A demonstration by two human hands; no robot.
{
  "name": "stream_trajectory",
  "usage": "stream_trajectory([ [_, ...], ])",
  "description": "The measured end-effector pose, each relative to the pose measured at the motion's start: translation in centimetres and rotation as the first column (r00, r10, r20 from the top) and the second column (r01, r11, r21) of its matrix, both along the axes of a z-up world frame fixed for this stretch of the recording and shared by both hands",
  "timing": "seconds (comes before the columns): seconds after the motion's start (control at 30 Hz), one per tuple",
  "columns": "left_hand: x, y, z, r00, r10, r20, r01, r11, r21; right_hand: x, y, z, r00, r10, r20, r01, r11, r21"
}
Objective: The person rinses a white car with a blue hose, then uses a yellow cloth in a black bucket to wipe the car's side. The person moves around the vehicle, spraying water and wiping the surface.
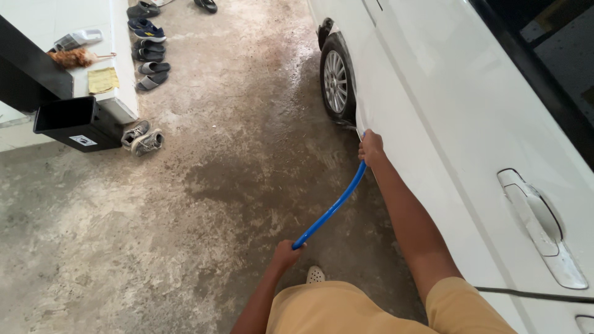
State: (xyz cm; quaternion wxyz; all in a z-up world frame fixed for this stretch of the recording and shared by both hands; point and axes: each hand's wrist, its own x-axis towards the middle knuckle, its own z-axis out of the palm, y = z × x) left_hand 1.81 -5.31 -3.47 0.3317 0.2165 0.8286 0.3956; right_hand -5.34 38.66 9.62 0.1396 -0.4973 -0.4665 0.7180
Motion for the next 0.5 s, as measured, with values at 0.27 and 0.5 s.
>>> stream_trajectory([
  [0.27,0.3,-0.1,-0.4,0.999,0.046,-0.005,-0.046,0.998,0.034,3.0,0.1,-0.2,0.994,-0.092,-0.061,0.09,0.995,-0.034],
  [0.5,0.2,0.2,-0.9,0.997,0.039,-0.064,-0.038,0.999,0.018,7.0,0.5,-0.4,0.973,-0.215,-0.09,0.209,0.975,-0.07],
])
